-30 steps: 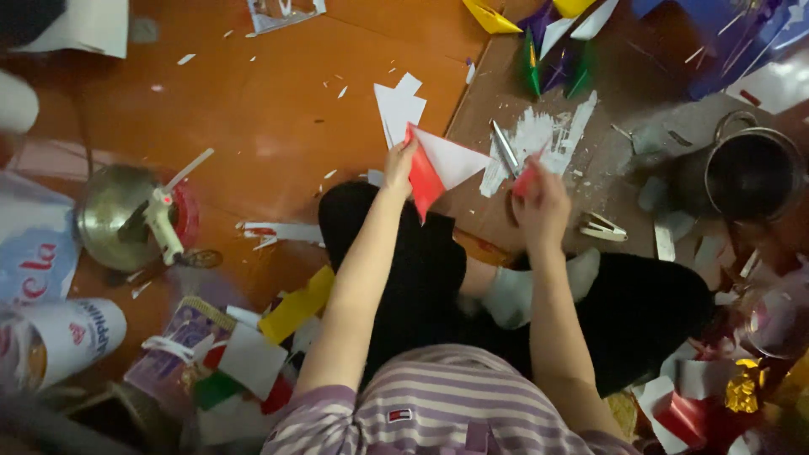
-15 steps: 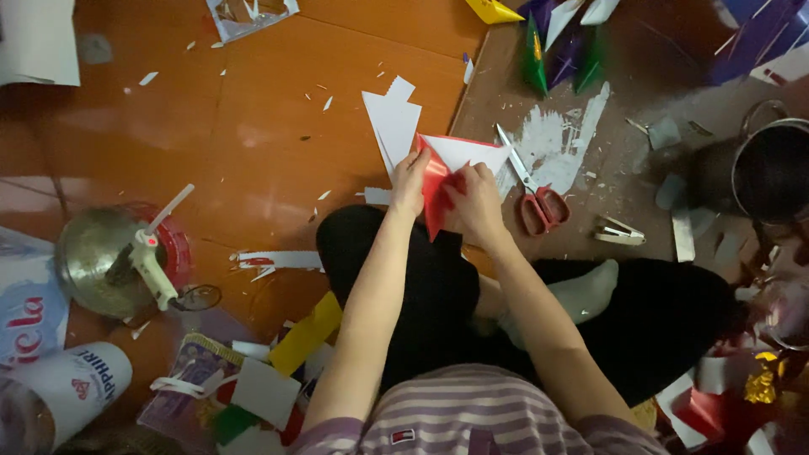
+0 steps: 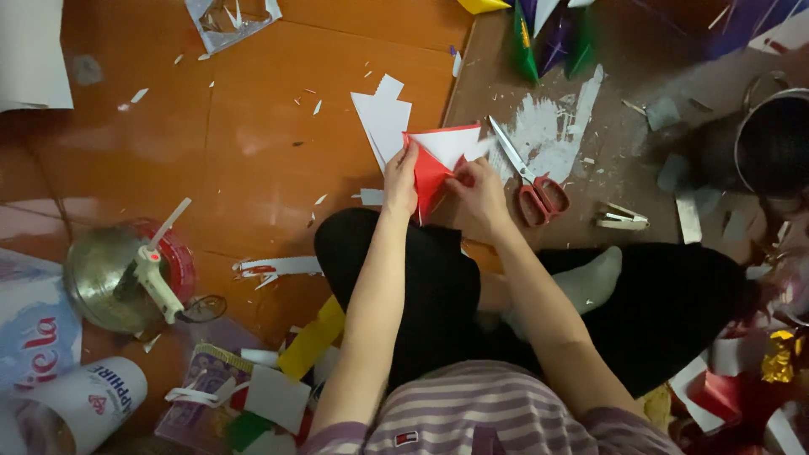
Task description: Folding and cutting paper to create decorative items
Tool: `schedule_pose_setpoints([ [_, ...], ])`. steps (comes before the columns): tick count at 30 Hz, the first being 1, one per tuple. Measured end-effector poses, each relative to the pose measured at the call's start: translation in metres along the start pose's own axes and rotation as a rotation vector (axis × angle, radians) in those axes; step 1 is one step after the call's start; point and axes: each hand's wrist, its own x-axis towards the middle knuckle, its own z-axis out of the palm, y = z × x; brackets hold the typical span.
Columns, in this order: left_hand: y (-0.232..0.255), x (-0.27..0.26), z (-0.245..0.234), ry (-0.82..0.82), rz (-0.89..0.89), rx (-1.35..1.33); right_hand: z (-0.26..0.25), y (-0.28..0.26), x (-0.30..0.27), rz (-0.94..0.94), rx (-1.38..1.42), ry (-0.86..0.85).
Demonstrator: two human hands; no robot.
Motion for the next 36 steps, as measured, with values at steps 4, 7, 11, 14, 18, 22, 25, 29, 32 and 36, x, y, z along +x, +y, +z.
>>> schedule_pose_setpoints([
  [4, -0.014, 0.014, -0.007, -0.017, 0.138, -0.076, -0.018, 0.011, 0.001, -0.040, 0.089, -0.085],
  [7, 0.006, -0.004, -0.004, 0.030, 0.225, 0.035, -0.057, -0.023, -0.015, 0.000, 0.125, -0.162],
  [11, 0.007, 0.006, -0.017, 0.236, 0.419, 0.222, -0.080, 0.015, -0.026, 0.124, -0.156, -0.238],
  [14, 0.021, -0.005, -0.015, 0.317, 0.522, 0.289, -0.115, -0.001, -0.038, 0.168, -0.742, -0.192],
  [18, 0.033, -0.053, 0.004, 0.228, 0.528, 0.286, -0.101, -0.051, -0.047, -0.245, -0.500, 0.098],
  [22, 0.036, -0.121, 0.021, 0.067, 0.500, 0.330, -0.090, -0.141, -0.071, -0.286, 0.093, 0.046],
  [25, 0.055, -0.165, 0.024, -0.038, 0.538, 0.335, -0.111, -0.185, -0.097, -0.266, 0.196, 0.073],
  [29, 0.012, -0.137, -0.002, -0.121, 0.502, 0.300, -0.107, -0.177, -0.111, -0.332, 0.184, 0.221],
  [32, 0.046, -0.159, -0.002, -0.040, 0.650, 0.438, -0.140, -0.179, -0.124, -0.375, 0.113, 0.167],
  [36, 0.138, -0.186, -0.016, 0.118, 0.869, 0.459, -0.206, -0.171, -0.155, -0.462, -0.352, 0.021],
])
